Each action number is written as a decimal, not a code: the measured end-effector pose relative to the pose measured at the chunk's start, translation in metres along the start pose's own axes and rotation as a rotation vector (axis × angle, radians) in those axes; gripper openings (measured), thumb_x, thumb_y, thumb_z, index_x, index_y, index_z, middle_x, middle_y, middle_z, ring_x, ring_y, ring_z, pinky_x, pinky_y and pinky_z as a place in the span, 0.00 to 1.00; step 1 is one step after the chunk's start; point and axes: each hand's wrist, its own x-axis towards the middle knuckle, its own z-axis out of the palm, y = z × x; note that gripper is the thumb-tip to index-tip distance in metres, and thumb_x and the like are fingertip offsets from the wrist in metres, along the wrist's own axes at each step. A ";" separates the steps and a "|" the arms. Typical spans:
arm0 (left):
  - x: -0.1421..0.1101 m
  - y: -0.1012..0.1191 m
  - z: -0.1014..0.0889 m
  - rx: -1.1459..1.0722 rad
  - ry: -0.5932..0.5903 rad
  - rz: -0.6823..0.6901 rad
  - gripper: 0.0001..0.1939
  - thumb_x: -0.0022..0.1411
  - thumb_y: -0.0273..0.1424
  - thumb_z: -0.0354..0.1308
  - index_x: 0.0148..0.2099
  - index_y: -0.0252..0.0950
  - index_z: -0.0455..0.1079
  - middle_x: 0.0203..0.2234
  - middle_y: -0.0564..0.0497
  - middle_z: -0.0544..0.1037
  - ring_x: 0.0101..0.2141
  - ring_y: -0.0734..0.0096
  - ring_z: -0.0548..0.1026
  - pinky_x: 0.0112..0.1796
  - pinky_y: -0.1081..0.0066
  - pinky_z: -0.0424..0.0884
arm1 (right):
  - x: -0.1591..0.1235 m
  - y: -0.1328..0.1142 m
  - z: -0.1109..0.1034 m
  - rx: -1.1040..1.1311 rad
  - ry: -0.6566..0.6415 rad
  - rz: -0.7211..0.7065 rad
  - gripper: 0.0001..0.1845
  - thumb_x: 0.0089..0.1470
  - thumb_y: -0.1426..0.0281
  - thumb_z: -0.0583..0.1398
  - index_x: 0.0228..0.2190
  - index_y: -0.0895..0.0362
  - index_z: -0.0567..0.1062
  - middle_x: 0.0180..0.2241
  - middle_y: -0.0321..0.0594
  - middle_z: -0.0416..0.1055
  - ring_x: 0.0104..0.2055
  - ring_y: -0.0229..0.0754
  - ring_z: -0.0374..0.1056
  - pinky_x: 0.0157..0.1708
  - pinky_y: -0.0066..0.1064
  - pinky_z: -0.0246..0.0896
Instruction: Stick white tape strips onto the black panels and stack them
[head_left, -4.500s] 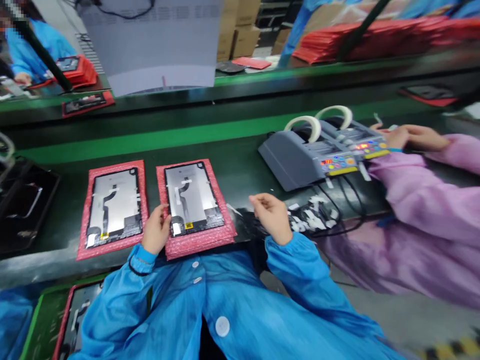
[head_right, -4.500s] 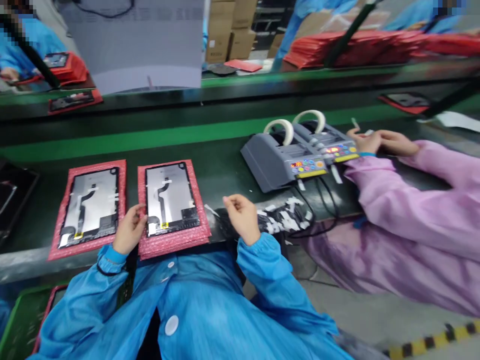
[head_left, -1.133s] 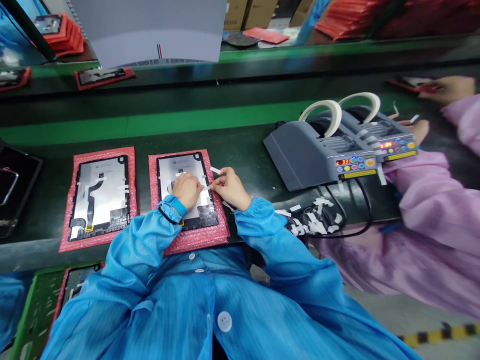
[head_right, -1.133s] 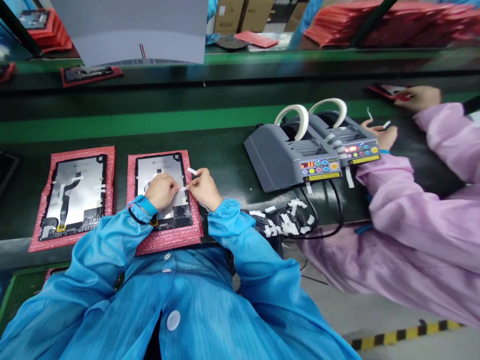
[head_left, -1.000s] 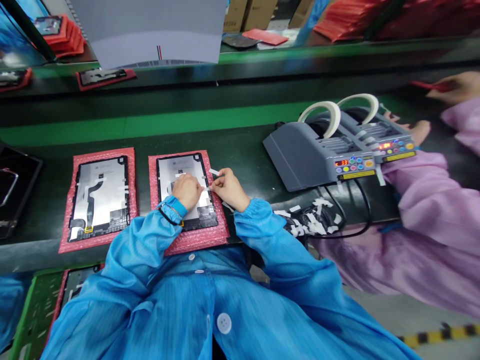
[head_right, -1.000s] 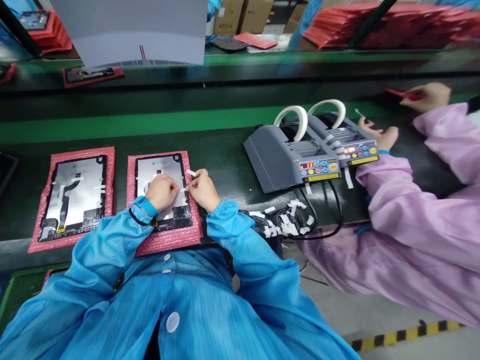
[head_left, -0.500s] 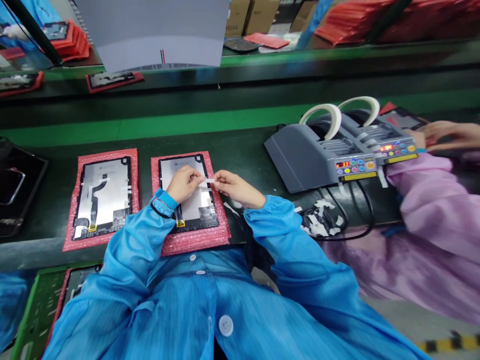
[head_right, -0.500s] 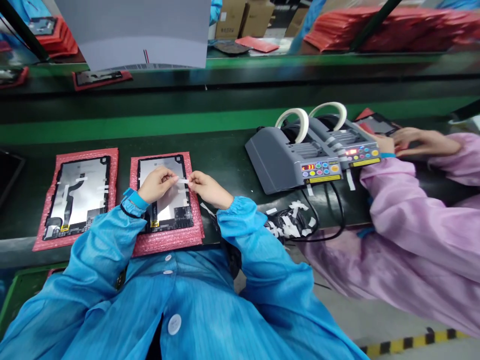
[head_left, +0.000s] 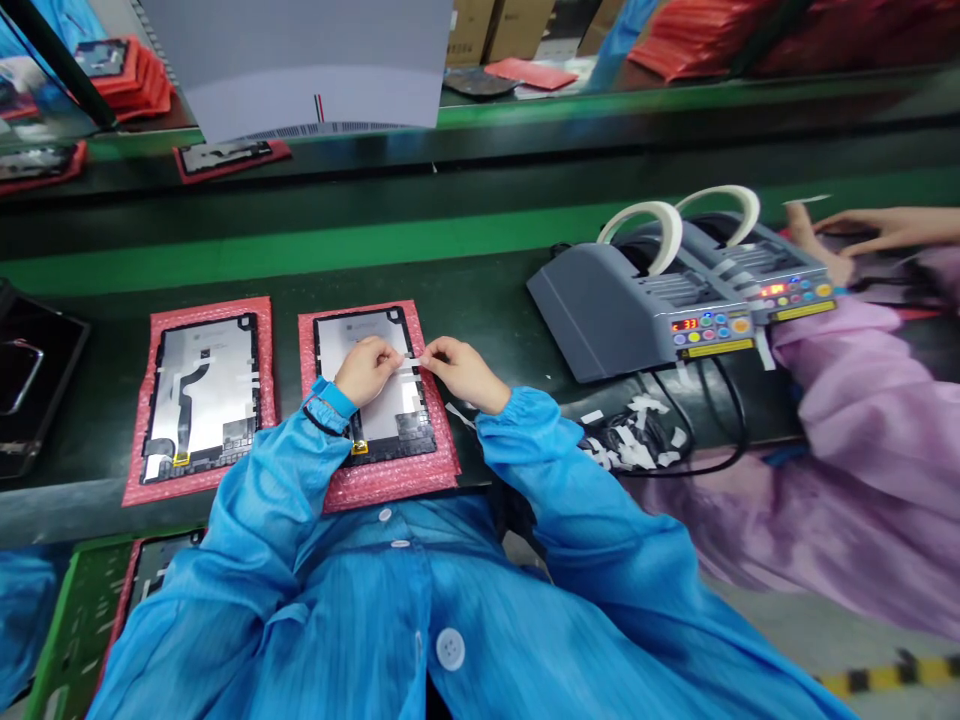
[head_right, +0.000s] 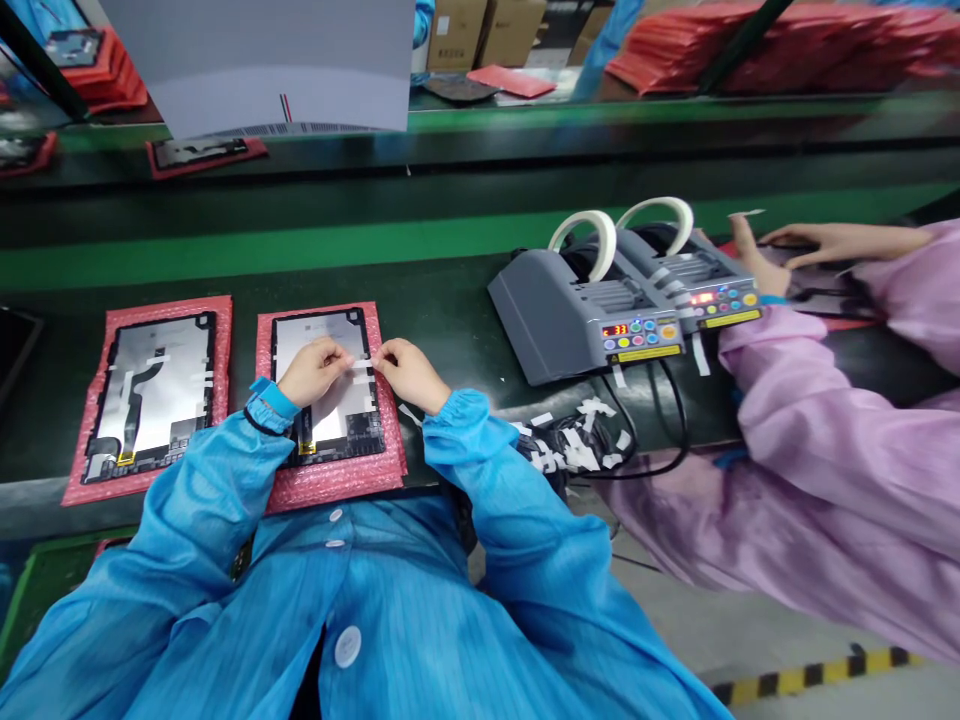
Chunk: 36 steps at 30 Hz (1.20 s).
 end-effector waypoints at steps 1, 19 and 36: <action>0.000 0.001 0.001 0.063 -0.005 -0.014 0.08 0.58 0.28 0.54 0.26 0.35 0.67 0.24 0.52 0.68 0.32 0.68 0.68 0.39 0.67 0.66 | 0.002 0.001 0.002 -0.037 0.014 -0.018 0.05 0.47 0.75 0.57 0.21 0.57 0.68 0.28 0.38 0.69 0.33 0.39 0.64 0.40 0.33 0.59; -0.004 0.012 0.008 0.411 -0.078 -0.070 0.10 0.61 0.31 0.52 0.33 0.34 0.73 0.36 0.43 0.74 0.44 0.57 0.69 0.45 0.61 0.64 | 0.005 0.013 0.012 -0.307 -0.001 -0.121 0.09 0.49 0.77 0.55 0.20 0.58 0.71 0.29 0.42 0.68 0.38 0.43 0.63 0.45 0.37 0.55; -0.022 -0.003 -0.018 0.376 0.123 -0.128 0.07 0.57 0.30 0.55 0.39 0.36 0.69 0.38 0.45 0.74 0.43 0.60 0.71 0.46 0.63 0.65 | -0.035 0.014 0.022 -0.485 0.086 -0.124 0.18 0.52 0.78 0.49 0.41 0.63 0.74 0.37 0.52 0.69 0.40 0.48 0.62 0.44 0.40 0.56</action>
